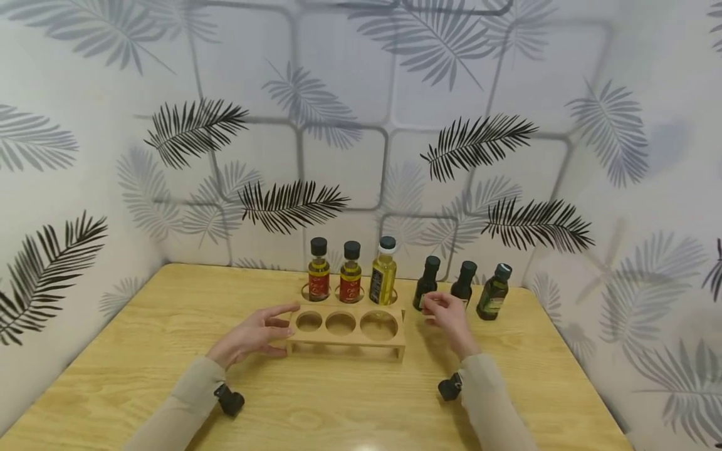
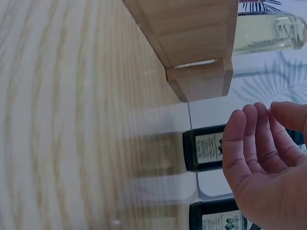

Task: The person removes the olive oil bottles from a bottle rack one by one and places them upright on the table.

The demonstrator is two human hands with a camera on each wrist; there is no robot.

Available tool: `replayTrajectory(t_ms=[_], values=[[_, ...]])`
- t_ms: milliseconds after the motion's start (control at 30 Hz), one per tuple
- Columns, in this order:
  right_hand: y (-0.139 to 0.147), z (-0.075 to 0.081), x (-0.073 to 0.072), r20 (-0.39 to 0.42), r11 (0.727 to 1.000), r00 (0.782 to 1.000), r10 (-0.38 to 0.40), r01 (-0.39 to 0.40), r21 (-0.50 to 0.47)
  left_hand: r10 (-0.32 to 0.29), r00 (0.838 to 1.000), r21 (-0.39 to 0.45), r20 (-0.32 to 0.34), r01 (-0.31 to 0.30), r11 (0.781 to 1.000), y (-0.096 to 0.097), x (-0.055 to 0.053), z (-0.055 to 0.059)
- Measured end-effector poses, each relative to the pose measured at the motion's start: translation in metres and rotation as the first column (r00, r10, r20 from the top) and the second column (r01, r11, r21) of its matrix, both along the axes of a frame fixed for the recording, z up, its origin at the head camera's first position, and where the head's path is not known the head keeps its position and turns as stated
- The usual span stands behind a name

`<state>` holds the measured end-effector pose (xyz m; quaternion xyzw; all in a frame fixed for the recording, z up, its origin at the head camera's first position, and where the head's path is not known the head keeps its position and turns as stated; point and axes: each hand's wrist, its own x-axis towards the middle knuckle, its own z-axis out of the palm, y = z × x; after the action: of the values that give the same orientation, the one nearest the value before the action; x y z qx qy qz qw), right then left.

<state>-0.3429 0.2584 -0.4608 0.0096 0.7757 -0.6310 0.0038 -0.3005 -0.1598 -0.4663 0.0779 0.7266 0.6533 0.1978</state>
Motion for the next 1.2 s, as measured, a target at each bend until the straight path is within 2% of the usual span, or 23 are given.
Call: replayTrajectory(t_ms=[233,367,433,600,667,767,1100,1200], values=[[-0.017,0.013,0.001,-0.031,0.998,0.998,0.062,-0.061,0.02,0.005,1.0,-0.003,-0.001,-0.005,1.0,0.002,-0.002,0.002],[-0.028,0.017,-0.002,-0.034,0.997,0.996,0.077,-0.077,0.008,0.013,1.0,-0.003,-0.001,-0.013,1.0,0.002,-0.002,0.001],[-0.036,0.024,0.002,-0.034,0.997,0.996,0.083,-0.082,0.004,0.015,1.0,-0.004,-0.007,-0.015,1.0,0.001,-0.002,0.0],[-0.053,0.026,0.0,-0.071,0.998,0.996,0.063,-0.062,0.019,0.03,1.0,0.003,-0.001,-0.03,1.0,-0.001,-0.002,-0.004],[-0.059,0.019,-0.005,-0.091,0.999,0.995,0.046,-0.044,0.023,0.043,0.999,0.008,0.01,-0.043,0.999,-0.001,-0.001,-0.006],[-0.068,0.018,-0.007,-0.11,0.999,0.994,0.024,-0.02,0.034,0.05,0.999,0.009,0.019,-0.051,0.999,-0.002,0.001,-0.007],[-0.08,0.026,-0.013,-0.087,1.0,0.996,0.007,-0.005,0.021,0.043,0.999,0.003,0.021,-0.043,0.999,0.002,0.001,-0.003],[-0.084,0.027,-0.015,-0.08,0.999,0.997,-0.004,0.008,0.044,0.034,0.999,0.001,0.021,-0.034,0.999,0.003,0.001,-0.003]])
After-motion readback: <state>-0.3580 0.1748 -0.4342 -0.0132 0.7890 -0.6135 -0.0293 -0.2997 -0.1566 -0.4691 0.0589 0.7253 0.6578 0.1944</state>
